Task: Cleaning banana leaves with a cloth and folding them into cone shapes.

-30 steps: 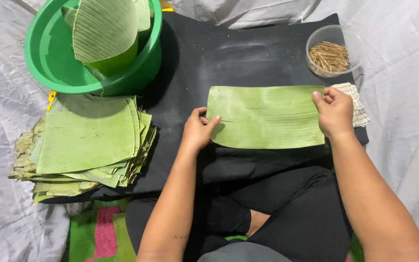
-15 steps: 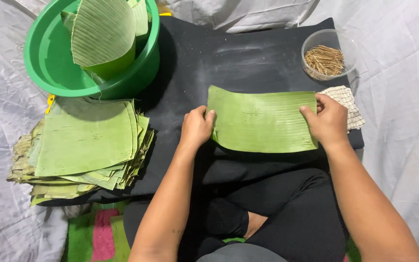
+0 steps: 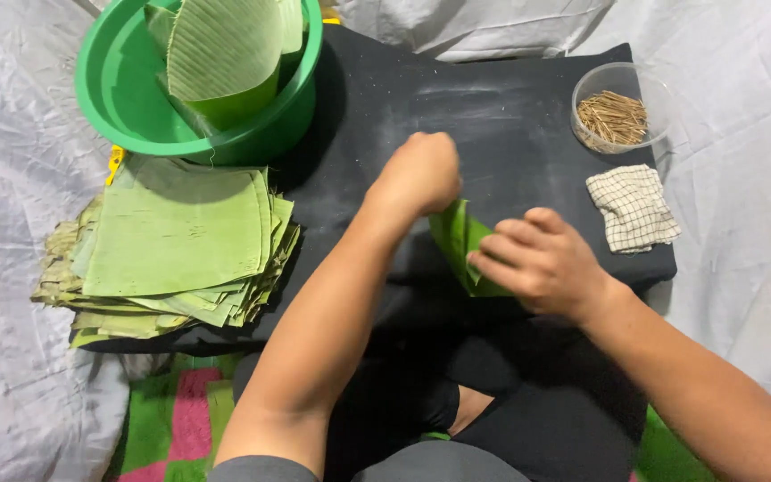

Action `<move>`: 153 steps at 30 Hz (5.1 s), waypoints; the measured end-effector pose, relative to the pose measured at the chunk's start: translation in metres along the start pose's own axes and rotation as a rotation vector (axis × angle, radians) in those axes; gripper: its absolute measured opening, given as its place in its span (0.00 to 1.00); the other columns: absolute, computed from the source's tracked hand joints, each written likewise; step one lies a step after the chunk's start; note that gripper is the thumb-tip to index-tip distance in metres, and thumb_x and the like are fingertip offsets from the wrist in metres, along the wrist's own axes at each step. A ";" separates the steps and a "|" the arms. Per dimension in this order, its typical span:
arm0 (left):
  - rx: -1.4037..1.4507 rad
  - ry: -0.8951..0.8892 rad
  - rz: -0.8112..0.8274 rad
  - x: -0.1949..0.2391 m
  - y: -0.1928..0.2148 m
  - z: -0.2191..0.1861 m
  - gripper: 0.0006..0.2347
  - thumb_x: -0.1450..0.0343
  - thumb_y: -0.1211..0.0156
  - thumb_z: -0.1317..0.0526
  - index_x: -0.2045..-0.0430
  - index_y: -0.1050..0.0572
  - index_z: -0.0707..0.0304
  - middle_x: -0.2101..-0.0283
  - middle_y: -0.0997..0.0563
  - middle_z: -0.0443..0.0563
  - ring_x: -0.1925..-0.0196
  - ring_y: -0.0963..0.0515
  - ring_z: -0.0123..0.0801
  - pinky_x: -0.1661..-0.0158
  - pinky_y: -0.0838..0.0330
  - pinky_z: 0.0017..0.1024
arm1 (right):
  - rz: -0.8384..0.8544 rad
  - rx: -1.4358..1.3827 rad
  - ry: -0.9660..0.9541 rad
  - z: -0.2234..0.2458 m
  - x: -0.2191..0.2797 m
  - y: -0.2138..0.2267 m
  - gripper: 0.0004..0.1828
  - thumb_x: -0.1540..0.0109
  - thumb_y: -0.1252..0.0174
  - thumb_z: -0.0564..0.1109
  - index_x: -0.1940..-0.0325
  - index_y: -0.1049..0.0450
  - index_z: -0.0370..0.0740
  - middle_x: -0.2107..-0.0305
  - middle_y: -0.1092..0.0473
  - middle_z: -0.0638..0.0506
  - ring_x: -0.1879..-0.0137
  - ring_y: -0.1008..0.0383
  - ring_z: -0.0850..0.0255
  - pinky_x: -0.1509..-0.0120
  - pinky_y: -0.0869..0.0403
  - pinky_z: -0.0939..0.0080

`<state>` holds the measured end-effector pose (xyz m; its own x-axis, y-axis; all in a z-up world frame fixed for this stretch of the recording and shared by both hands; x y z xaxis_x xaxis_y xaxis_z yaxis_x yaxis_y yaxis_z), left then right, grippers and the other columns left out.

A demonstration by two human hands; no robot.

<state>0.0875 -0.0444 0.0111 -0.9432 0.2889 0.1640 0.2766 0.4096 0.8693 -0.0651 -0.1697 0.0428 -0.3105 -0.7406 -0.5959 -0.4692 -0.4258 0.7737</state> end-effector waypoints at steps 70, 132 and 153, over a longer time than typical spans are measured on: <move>1.633 -0.393 0.519 0.133 -0.181 0.001 0.28 0.25 0.48 0.45 0.35 0.42 0.60 0.70 0.26 0.62 0.88 0.34 0.24 0.89 0.36 0.21 | -0.271 -1.066 -1.405 -0.115 0.117 -0.024 0.25 0.42 0.33 0.31 0.40 0.24 0.36 0.58 0.23 0.48 0.58 0.21 0.71 0.56 0.20 0.72; 1.637 -0.317 0.201 0.046 -0.165 -0.038 0.25 0.21 0.53 0.48 0.31 0.50 0.52 0.74 0.24 0.66 0.84 0.25 0.44 0.86 0.26 0.30 | -0.858 -1.361 -1.345 -0.054 0.125 -0.092 0.17 0.31 0.48 0.42 0.38 0.35 0.35 0.64 0.23 0.39 0.90 0.29 0.56 0.91 0.27 0.60; 1.886 -0.158 -0.022 -0.194 -0.184 -0.054 0.27 0.21 0.52 0.52 0.26 0.52 0.41 0.41 0.27 0.65 0.70 0.26 0.40 0.85 0.31 0.25 | 0.626 -0.160 -1.283 -0.314 0.171 -0.126 0.10 0.43 0.32 0.56 0.62 0.16 0.54 0.71 0.19 0.59 0.54 0.18 0.54 0.37 0.26 0.51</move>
<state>0.2096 -0.2226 -0.1550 -0.9560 0.2919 0.0279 0.1819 0.6650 -0.7243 0.2006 -0.4060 -0.0888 -0.9850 0.1105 0.1327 0.0900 -0.3273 0.9406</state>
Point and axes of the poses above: each hand's wrist, its own x-axis away from the middle knuckle, its own y-axis out of the back of the hand, z = x × y, the point moved 7 cm from there along -x, towards the middle knuckle
